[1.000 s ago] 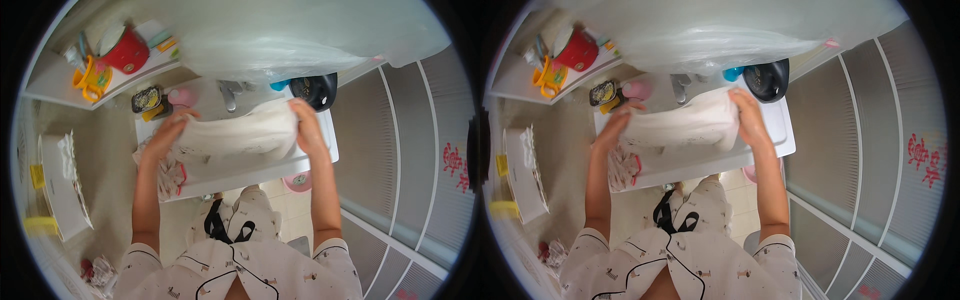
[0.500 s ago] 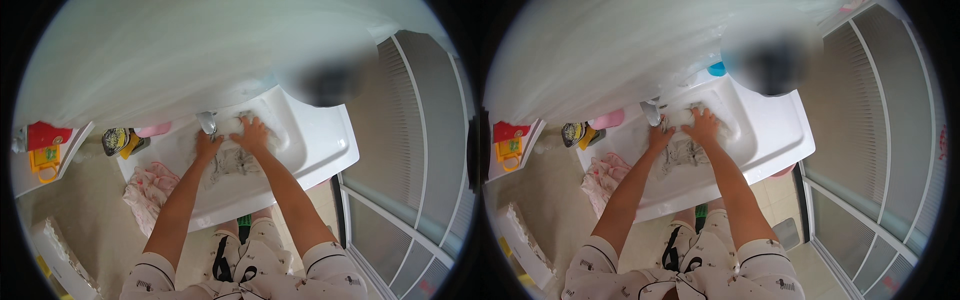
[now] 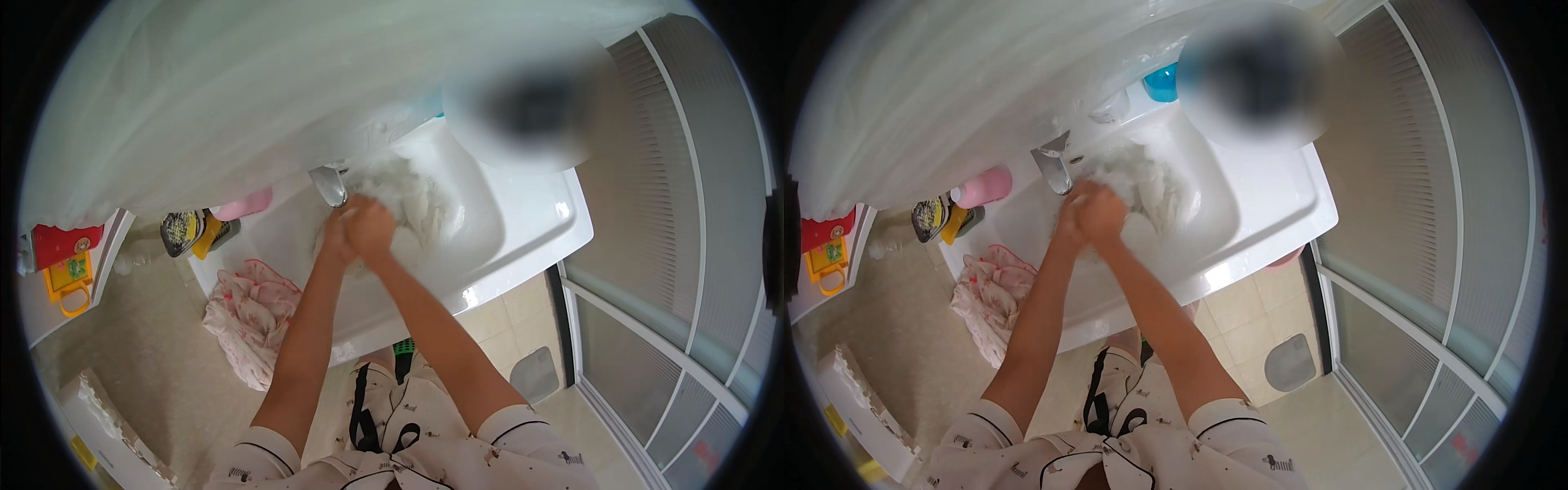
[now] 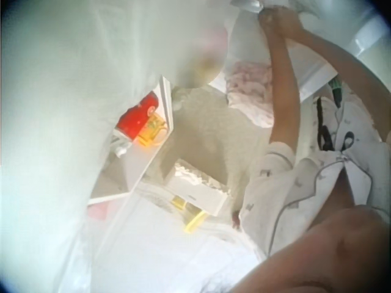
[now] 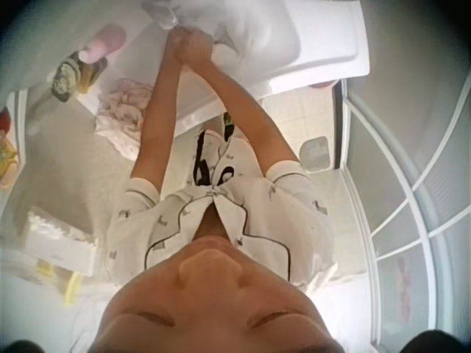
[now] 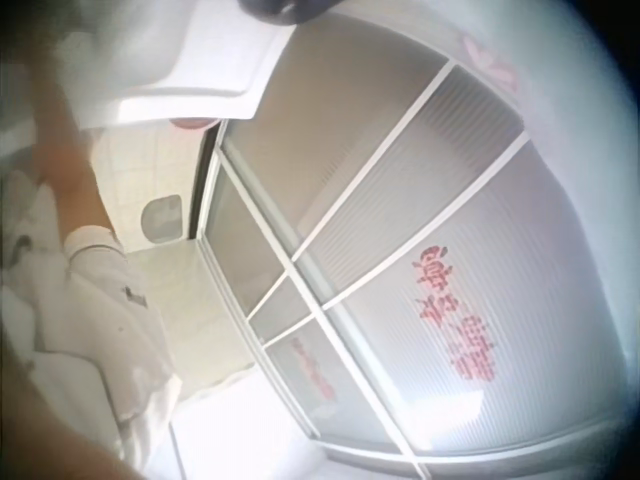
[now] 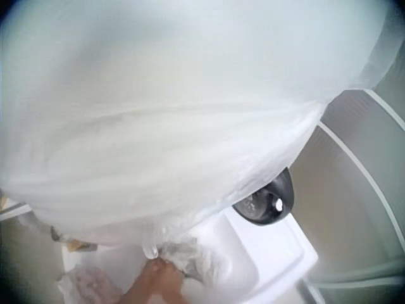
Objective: The person washes a white cloth by hand in a white sink filled with soapy water. They repeatedly scrub, squeeze, and rinse the cloth under running water from the faucet, occasionally lifting and wringing it out before submerging it again.
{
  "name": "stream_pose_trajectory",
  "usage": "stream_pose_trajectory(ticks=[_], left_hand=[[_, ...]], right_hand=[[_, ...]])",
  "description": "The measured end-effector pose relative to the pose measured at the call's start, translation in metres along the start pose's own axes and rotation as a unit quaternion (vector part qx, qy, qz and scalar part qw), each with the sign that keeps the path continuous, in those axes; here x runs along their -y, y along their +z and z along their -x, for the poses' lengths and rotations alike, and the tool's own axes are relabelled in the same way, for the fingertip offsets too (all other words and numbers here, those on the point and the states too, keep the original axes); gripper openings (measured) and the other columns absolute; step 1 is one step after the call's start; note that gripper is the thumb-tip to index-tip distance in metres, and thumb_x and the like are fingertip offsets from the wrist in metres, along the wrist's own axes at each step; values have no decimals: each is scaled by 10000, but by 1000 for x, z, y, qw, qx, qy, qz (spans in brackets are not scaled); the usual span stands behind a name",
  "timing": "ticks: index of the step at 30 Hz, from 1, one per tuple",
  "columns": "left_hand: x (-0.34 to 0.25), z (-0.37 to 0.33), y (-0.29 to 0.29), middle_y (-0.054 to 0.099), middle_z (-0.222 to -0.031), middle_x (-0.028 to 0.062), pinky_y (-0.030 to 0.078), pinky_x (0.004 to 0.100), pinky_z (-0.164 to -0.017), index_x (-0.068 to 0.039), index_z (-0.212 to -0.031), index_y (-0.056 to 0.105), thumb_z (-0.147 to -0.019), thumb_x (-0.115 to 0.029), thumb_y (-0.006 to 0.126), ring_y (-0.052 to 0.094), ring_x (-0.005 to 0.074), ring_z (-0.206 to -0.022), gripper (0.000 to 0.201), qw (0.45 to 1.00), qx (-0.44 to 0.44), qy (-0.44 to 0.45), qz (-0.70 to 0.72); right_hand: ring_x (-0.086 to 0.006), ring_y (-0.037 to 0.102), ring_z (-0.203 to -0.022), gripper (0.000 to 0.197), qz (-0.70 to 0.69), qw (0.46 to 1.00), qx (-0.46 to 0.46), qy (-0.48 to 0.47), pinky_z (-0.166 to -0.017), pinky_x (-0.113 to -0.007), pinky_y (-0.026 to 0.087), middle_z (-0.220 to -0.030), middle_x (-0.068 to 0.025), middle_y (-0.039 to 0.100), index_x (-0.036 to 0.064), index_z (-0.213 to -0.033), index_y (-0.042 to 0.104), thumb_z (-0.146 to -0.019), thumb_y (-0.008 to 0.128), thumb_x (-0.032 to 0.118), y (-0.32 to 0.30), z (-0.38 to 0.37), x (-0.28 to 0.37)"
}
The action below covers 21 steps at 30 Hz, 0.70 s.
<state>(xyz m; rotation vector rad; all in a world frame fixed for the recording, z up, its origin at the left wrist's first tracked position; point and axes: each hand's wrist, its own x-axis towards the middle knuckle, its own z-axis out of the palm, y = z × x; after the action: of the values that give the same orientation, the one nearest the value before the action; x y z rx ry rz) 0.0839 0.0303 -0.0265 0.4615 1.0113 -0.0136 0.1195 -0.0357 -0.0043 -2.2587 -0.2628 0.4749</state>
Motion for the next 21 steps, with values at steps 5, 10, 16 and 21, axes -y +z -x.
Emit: stream_pose_trajectory(ticks=[5, 10, 16, 21], left_hand=[[-17, 0, -19, 633, -919, 15, 502, 353, -720, -108, -1006, 592, -978, -355, 508, 615, 181, -837, 262, 1000, -6, -22, 3], [-4, 14, -15, 629, -1071, 23, 508, 353, -857, -99, -1178, 569, -972, -391, 517, 613, 186, -975, 361, 997, -43, -49, -35], [-8, -8, 0, 595, -1224, 104, 480, 374, -908, -53, -1299, 511, -882, -438, 659, 598, 227, -1086, 587, 961, -24, 87, -262], [-12, -65, -49, 605, -1160, 88, 454, 362, -930, -45, -1246, 542, -813, -447, 741, 590, 226, -1053, 624, 757, -98, 181, -620]], right_hand=[[-390, 628, -643, 251, -8, 997, -61, -47, -565, -479, 486, -711, -177, 638, 68, -730, 660, -847, 610, 283, 22, 23, 12], [-395, 628, -663, 295, 13, 996, -1, -86, -603, -479, 497, -706, -172, 638, 78, -755, 668, -867, 602, 343, 22, 7, -22], [-398, 599, -975, 354, -37, 991, -76, 100, -843, -490, 474, -1230, -209, 538, 137, -1210, 525, -967, 498, 394, -28, -76, -72], [-354, 612, -937, 407, 162, 971, 133, -110, -834, -483, 489, -1198, -240, 532, 120, -1277, 509, -925, 545, 321, -19, -66, -76]])
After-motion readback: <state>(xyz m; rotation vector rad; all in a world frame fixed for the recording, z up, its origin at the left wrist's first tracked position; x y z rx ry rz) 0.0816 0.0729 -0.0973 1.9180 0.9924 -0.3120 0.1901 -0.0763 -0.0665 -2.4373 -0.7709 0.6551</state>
